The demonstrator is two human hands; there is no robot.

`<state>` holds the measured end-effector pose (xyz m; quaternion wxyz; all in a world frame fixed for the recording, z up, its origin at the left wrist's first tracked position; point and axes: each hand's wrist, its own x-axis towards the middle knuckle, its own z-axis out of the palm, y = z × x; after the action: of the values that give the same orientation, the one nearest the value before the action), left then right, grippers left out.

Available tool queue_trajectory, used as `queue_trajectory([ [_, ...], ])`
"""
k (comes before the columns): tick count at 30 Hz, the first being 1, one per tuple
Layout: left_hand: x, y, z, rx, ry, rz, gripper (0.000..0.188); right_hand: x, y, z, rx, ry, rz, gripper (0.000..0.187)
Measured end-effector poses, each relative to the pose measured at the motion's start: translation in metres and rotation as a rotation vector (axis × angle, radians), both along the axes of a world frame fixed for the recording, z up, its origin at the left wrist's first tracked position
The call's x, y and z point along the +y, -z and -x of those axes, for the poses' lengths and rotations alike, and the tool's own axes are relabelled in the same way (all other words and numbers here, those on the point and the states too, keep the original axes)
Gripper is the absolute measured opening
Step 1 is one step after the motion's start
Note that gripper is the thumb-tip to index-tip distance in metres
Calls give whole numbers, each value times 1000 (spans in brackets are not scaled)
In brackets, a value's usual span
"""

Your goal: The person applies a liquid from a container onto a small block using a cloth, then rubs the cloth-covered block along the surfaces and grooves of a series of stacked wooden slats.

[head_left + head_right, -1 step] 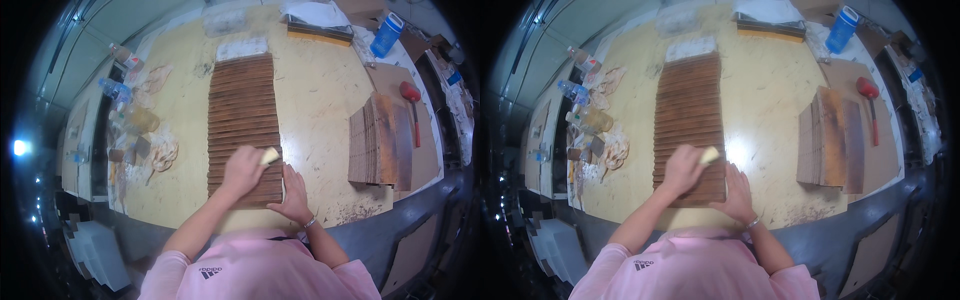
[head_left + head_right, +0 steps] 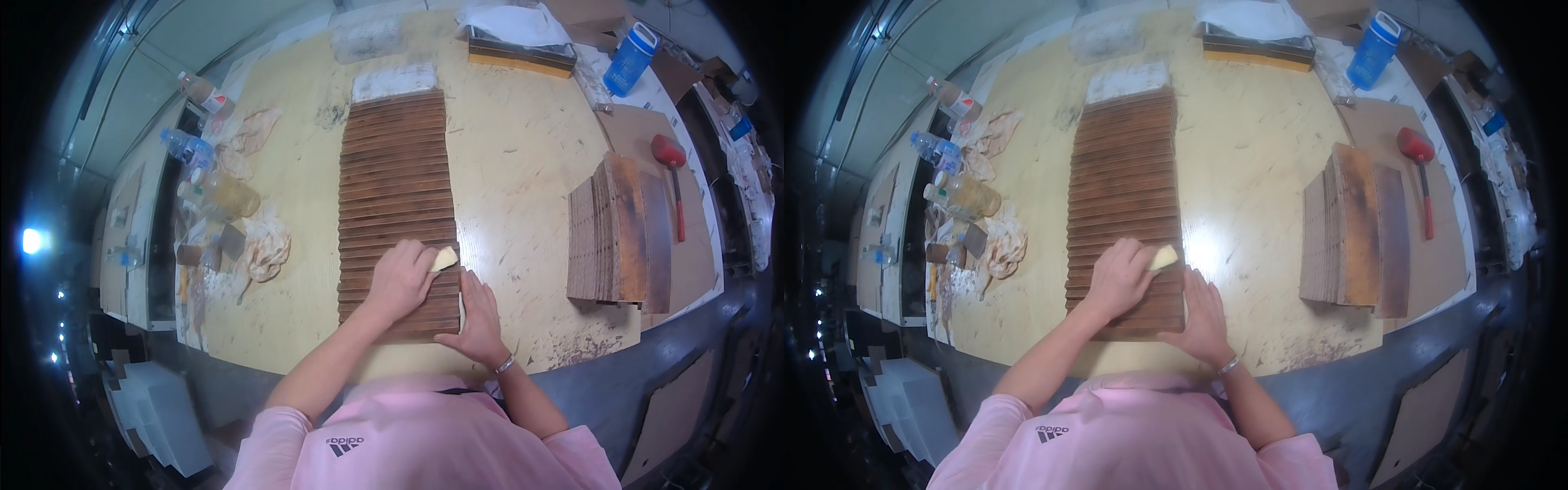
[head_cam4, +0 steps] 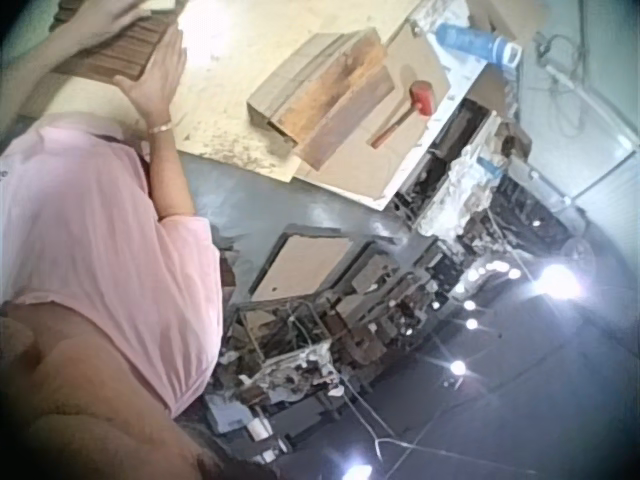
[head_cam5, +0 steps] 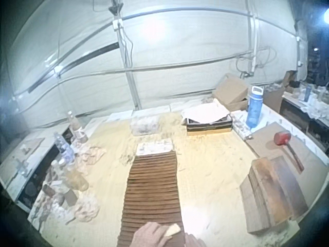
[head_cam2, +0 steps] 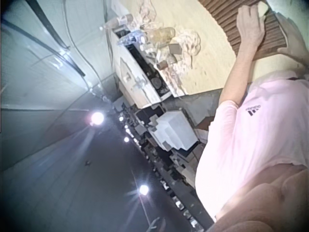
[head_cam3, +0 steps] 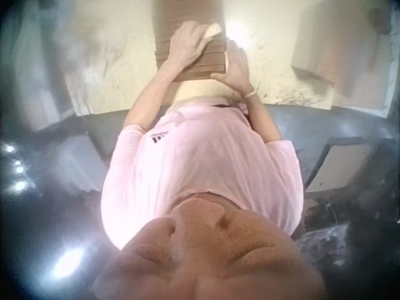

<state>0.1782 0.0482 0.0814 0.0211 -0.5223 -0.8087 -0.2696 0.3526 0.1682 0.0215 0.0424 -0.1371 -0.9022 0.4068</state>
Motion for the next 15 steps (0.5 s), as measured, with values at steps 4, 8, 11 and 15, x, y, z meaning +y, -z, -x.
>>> queue_trajectory([
  [4, -38, 8, 48, 119, -342, -33, 21, 4, -5, -2, -12, 20, 3, 131],
  [8, -26, 8, 56, 107, -347, -59, 23, 2, -5, -1, 6, 15, 29, 131],
  [11, 25, 0, 27, 68, -41, 4, 29, 2, -1, -1, 5, 8, 40, 130],
  [15, 6, -1, 63, 158, -225, 58, 28, 7, -3, -7, 45, -4, 100, 119],
])
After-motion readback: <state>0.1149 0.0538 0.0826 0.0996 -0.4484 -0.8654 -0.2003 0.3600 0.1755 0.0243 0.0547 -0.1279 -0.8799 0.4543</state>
